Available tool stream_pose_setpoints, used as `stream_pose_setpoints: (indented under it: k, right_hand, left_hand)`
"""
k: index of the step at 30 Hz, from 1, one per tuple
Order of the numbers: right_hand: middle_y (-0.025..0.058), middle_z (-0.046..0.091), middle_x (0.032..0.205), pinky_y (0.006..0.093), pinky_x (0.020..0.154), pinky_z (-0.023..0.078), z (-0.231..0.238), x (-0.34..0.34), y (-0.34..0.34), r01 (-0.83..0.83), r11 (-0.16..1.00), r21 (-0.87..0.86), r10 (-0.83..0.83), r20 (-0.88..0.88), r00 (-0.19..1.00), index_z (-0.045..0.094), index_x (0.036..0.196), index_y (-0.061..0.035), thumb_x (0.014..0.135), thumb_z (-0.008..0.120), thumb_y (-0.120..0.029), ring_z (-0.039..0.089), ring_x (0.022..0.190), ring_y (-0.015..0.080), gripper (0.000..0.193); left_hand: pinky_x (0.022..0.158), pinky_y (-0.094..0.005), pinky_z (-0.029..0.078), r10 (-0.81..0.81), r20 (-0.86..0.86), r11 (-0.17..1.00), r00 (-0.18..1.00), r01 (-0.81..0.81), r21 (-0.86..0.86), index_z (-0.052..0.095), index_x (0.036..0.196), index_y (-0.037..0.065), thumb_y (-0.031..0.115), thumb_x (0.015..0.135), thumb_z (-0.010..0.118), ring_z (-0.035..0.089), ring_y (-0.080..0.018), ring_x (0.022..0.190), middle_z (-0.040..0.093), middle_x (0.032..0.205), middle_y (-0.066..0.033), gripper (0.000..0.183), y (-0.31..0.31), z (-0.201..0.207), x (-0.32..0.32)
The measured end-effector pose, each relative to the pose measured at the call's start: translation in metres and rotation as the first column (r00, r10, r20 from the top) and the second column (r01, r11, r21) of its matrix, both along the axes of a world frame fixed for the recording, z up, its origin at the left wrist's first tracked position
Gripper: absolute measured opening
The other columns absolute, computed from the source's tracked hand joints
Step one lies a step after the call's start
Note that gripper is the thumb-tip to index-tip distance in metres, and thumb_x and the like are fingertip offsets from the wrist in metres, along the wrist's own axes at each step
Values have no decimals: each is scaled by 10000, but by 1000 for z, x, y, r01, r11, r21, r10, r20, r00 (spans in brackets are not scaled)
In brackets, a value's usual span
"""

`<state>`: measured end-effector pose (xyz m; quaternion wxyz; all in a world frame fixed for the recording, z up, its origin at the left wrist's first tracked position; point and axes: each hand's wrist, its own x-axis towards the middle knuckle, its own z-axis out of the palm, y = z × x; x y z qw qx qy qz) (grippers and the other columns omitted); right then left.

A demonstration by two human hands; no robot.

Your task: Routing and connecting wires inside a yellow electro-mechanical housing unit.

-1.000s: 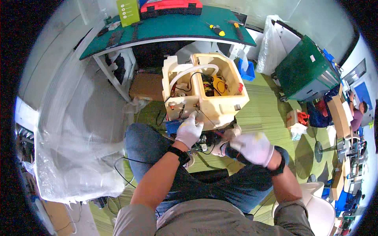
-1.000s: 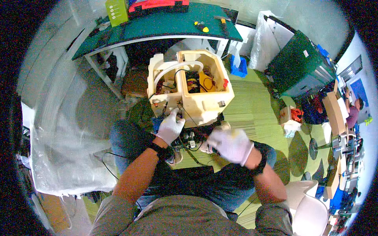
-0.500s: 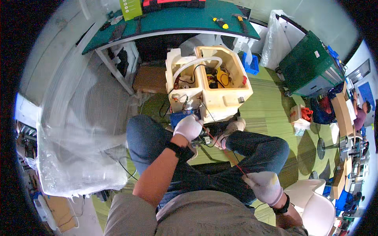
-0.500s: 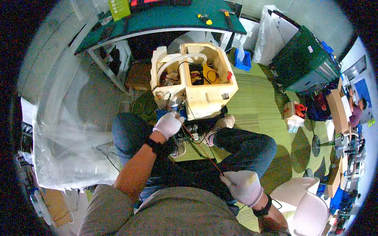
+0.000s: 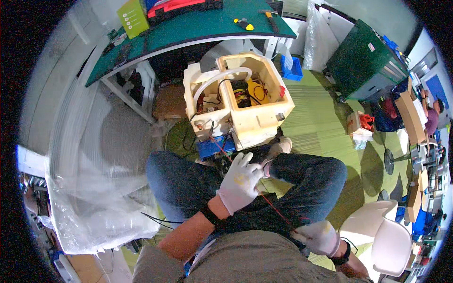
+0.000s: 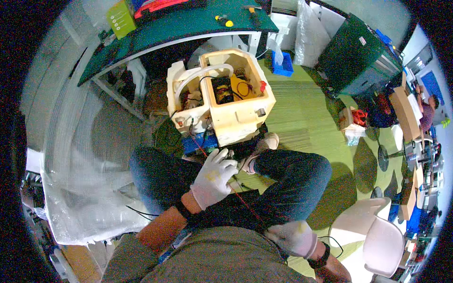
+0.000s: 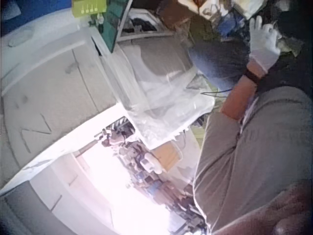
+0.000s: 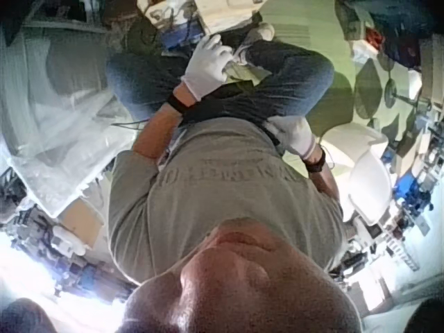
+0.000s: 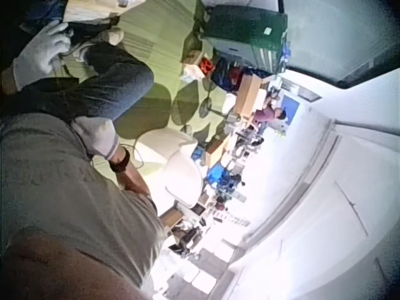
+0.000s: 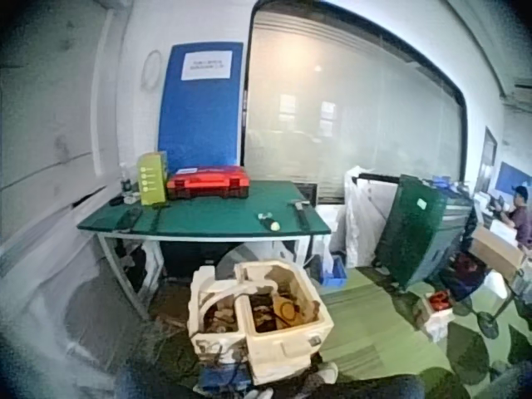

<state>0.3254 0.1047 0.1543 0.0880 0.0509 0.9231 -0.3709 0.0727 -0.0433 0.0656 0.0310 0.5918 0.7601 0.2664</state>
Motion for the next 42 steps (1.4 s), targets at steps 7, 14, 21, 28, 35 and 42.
stream_pose_setpoints:
  k: [7, 14, 21, 28, 35, 42]
  right_hand:
    - [122, 695, 756, 353, 580, 521, 30, 45, 36, 247, 967, 54, -252, 279, 926, 755, 965, -146, 888, 689, -281, 669, 632, 256, 169]
    - [127, 663, 695, 353, 567, 493, 29, 56, 92, 366, 904, 221, -424, 362, 830, 734, 885, -98, 874, 681, -287, 625, 593, 254, 197]
    - [146, 643, 682, 355, 579, 478, 14, 77, 107, 523, 840, 142, -539, 323, 778, 707, 854, -38, 859, 676, -262, 613, 600, 224, 226]
    - [119, 678, 763, 311, 658, 503, -9, 39, 106, 677, 728, 110, -667, 341, 662, 699, 899, 21, 828, 698, -239, 620, 706, 139, 269]
    - [181, 681, 891, 359, 726, 522, -19, -111, 68, 345, 934, 97, -311, -259, 914, 690, 961, -22, 867, 680, -182, 675, 814, 313, 186]
    - [142, 659, 937, 401, 821, 512, -48, -199, 19, -52, 998, 34, 62, -450, 891, 679, 1069, -86, 902, 593, -140, 633, 897, 334, 196]
  left_hand:
    - [711, -433, 434, -160, -38, 986, 986, 161, 39, 577, 585, 69, 331, 802, 694, 557, -308, 628, 590, 638, -113, 360, 12, -3, -16]
    - [657, -438, 429, -150, -60, 988, 987, 147, -46, 597, 597, 93, 305, 789, 686, 568, -306, 612, 571, 572, -102, 300, 5, -5, -17]
    - [603, -426, 407, -221, -81, 972, 972, 226, 59, 552, 584, 107, 325, 779, 719, 535, -295, 566, 540, 568, -88, 337, 0, 0, -5]
    - [508, -441, 433, -207, 70, 952, 976, 184, 243, 580, 583, 83, 303, 800, 725, 570, -312, 533, 560, 571, -95, 341, 4, 23, 29]
    - [493, -453, 435, -140, 142, 951, 980, 93, 295, 585, 592, 69, 266, 856, 640, 565, -335, 509, 544, 546, -123, 334, -8, 56, 38]
    - [521, -454, 446, -144, 129, 968, 981, 112, 222, 587, 600, 66, 277, 840, 662, 570, -333, 529, 547, 556, -128, 328, -18, 77, 65]
